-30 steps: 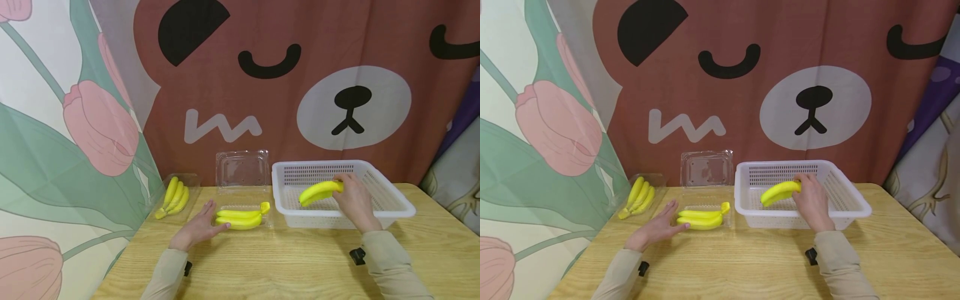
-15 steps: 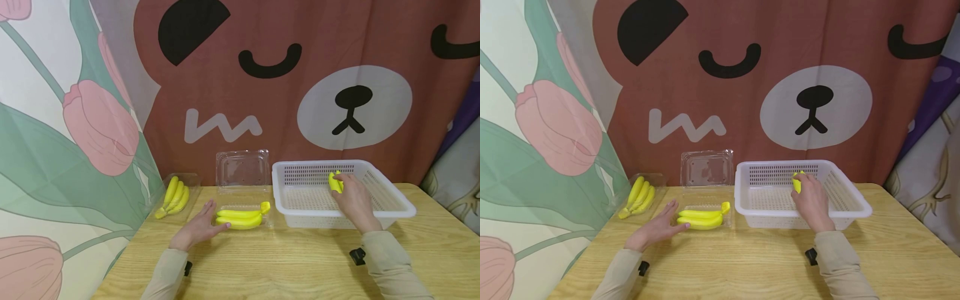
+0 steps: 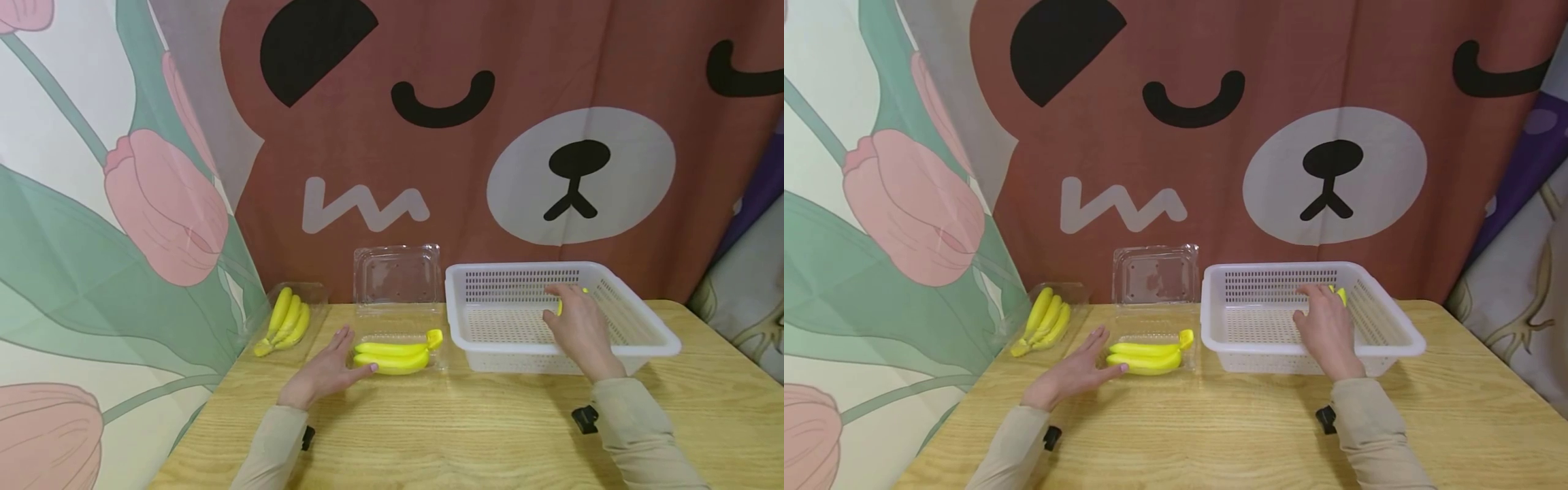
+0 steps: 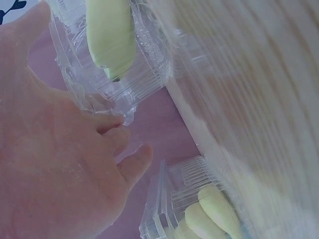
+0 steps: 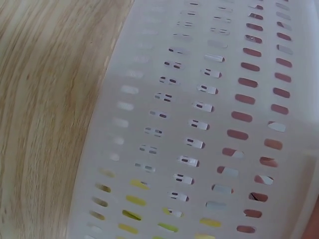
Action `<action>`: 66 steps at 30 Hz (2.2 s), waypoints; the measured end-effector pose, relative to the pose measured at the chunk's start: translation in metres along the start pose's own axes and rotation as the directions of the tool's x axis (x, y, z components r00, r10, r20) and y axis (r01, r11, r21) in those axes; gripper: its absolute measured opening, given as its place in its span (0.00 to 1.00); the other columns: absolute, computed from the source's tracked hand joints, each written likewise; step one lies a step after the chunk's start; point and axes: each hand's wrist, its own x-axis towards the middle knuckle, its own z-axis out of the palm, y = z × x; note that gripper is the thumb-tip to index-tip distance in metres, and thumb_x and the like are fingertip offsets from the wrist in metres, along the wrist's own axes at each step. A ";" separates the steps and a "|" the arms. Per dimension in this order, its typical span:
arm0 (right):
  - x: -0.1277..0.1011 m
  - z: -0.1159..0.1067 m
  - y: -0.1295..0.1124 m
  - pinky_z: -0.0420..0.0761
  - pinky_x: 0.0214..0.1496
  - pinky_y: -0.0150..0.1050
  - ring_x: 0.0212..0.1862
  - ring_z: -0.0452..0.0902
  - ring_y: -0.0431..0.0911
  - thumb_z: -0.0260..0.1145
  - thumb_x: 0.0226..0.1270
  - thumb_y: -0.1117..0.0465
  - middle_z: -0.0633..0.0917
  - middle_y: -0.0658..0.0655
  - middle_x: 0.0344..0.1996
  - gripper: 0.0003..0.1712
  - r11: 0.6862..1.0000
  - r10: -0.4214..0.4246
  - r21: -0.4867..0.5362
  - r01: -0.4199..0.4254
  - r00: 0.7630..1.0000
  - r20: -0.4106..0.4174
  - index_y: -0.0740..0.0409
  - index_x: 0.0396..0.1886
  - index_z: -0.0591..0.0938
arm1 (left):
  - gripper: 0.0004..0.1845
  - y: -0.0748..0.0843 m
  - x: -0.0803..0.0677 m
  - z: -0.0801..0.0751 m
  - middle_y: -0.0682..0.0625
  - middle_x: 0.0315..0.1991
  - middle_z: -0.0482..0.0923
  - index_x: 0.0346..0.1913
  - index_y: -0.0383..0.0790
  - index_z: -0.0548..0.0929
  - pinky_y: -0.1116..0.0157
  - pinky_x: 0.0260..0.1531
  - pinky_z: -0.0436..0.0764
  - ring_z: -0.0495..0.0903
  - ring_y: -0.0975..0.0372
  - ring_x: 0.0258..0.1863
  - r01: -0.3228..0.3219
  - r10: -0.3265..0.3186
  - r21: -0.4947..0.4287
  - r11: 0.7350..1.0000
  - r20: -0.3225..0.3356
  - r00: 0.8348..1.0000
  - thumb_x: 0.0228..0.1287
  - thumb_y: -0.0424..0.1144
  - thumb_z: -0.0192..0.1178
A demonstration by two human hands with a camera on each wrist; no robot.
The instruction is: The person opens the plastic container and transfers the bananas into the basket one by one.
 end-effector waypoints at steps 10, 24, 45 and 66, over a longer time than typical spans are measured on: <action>0.002 -0.002 -0.021 0.70 0.54 0.67 0.58 0.68 0.68 0.67 0.65 0.65 0.75 0.72 0.57 0.25 1.000 -0.008 0.019 0.008 1.000 0.022 0.66 0.61 0.76 | 0.57 -0.002 -0.001 0.000 0.46 0.79 0.38 0.78 0.38 0.47 0.49 0.71 0.55 0.41 0.53 0.77 0.003 -0.003 0.004 1.000 -0.004 1.000 0.59 0.73 0.55; -0.007 0.008 -0.088 0.70 0.61 0.62 0.60 0.70 0.62 0.69 0.63 0.65 0.78 0.65 0.56 0.23 0.976 -0.193 0.111 0.189 0.981 0.028 0.62 0.58 0.78 | 0.57 -0.002 -0.002 0.001 0.46 0.79 0.38 0.78 0.37 0.47 0.50 0.71 0.54 0.41 0.54 0.77 -0.011 0.011 0.030 0.999 -0.003 1.000 0.59 0.73 0.54; -0.029 0.063 -0.167 0.78 0.55 0.49 0.53 0.76 0.53 0.73 0.58 0.65 0.82 0.56 0.51 0.23 0.908 -0.409 0.137 0.395 0.907 0.102 0.60 0.54 0.82 | 0.56 0.000 0.002 0.000 0.43 0.79 0.40 0.78 0.35 0.50 0.49 0.70 0.56 0.44 0.50 0.76 -0.023 0.024 0.042 0.999 -0.018 1.000 0.60 0.72 0.54; -0.015 0.112 -0.183 0.76 0.59 0.49 0.58 0.76 0.55 0.76 0.58 0.63 0.80 0.60 0.57 0.29 0.915 -0.404 0.177 0.363 0.818 0.409 0.62 0.59 0.79 | 0.56 0.002 0.002 -0.002 0.44 0.79 0.39 0.78 0.35 0.50 0.48 0.70 0.55 0.40 0.52 0.77 -0.026 0.026 0.037 0.999 -0.011 1.000 0.61 0.71 0.55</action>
